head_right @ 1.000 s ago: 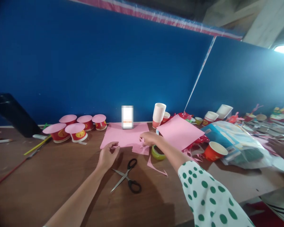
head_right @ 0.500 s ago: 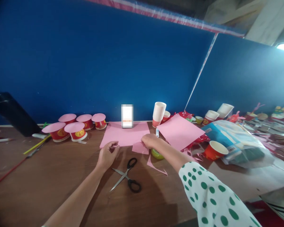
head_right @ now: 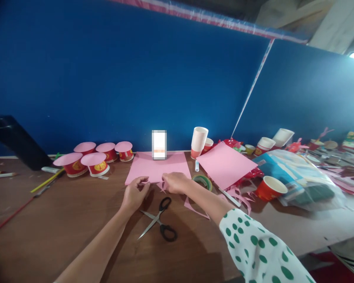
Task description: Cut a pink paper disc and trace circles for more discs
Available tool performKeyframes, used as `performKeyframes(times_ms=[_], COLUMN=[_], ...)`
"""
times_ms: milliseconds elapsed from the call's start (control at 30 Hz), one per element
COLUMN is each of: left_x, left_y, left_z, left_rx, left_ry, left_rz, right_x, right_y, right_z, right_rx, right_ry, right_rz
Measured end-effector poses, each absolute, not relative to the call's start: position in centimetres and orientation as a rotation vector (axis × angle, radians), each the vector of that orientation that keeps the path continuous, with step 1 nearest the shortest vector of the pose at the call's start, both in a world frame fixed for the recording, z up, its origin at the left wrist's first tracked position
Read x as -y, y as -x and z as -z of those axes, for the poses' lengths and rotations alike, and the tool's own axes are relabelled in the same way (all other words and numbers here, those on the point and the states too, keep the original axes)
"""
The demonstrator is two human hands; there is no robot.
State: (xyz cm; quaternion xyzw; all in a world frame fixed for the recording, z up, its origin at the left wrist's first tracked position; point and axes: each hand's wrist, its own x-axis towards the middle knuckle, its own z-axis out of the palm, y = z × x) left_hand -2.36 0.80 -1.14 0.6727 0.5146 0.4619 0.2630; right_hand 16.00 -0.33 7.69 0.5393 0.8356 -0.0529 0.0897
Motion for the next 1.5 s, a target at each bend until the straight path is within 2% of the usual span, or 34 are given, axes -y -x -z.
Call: performKeyframes(times_ms=[533,800,1033,1500], left_x=[-0.8,-0.7,-0.9,-0.7], left_y=[2.4,2.4,2.4,2.4], left_z=[1.2,1.0,1.2,0.8], left_rx=[-1.411,-1.435,-1.408,-1.380], left_ry=[-1.842,-1.817,-1.822,-1.809], left_rz=[-1.229,-1.227,-1.228,-1.217], right_x=[-0.2,-0.9,-1.4,-0.9], right_y=[-13.2,-17.5,-22.4,-19.3], right_z=[-6.2,-8.8,-10.1,-8.4], right_rx=[-2.600,-2.591,-2.429,-2.255], right_ry=[-1.516,-1.655,-1.807,-1.675], right_rz=[0.184,0.330,0.208,0.070])
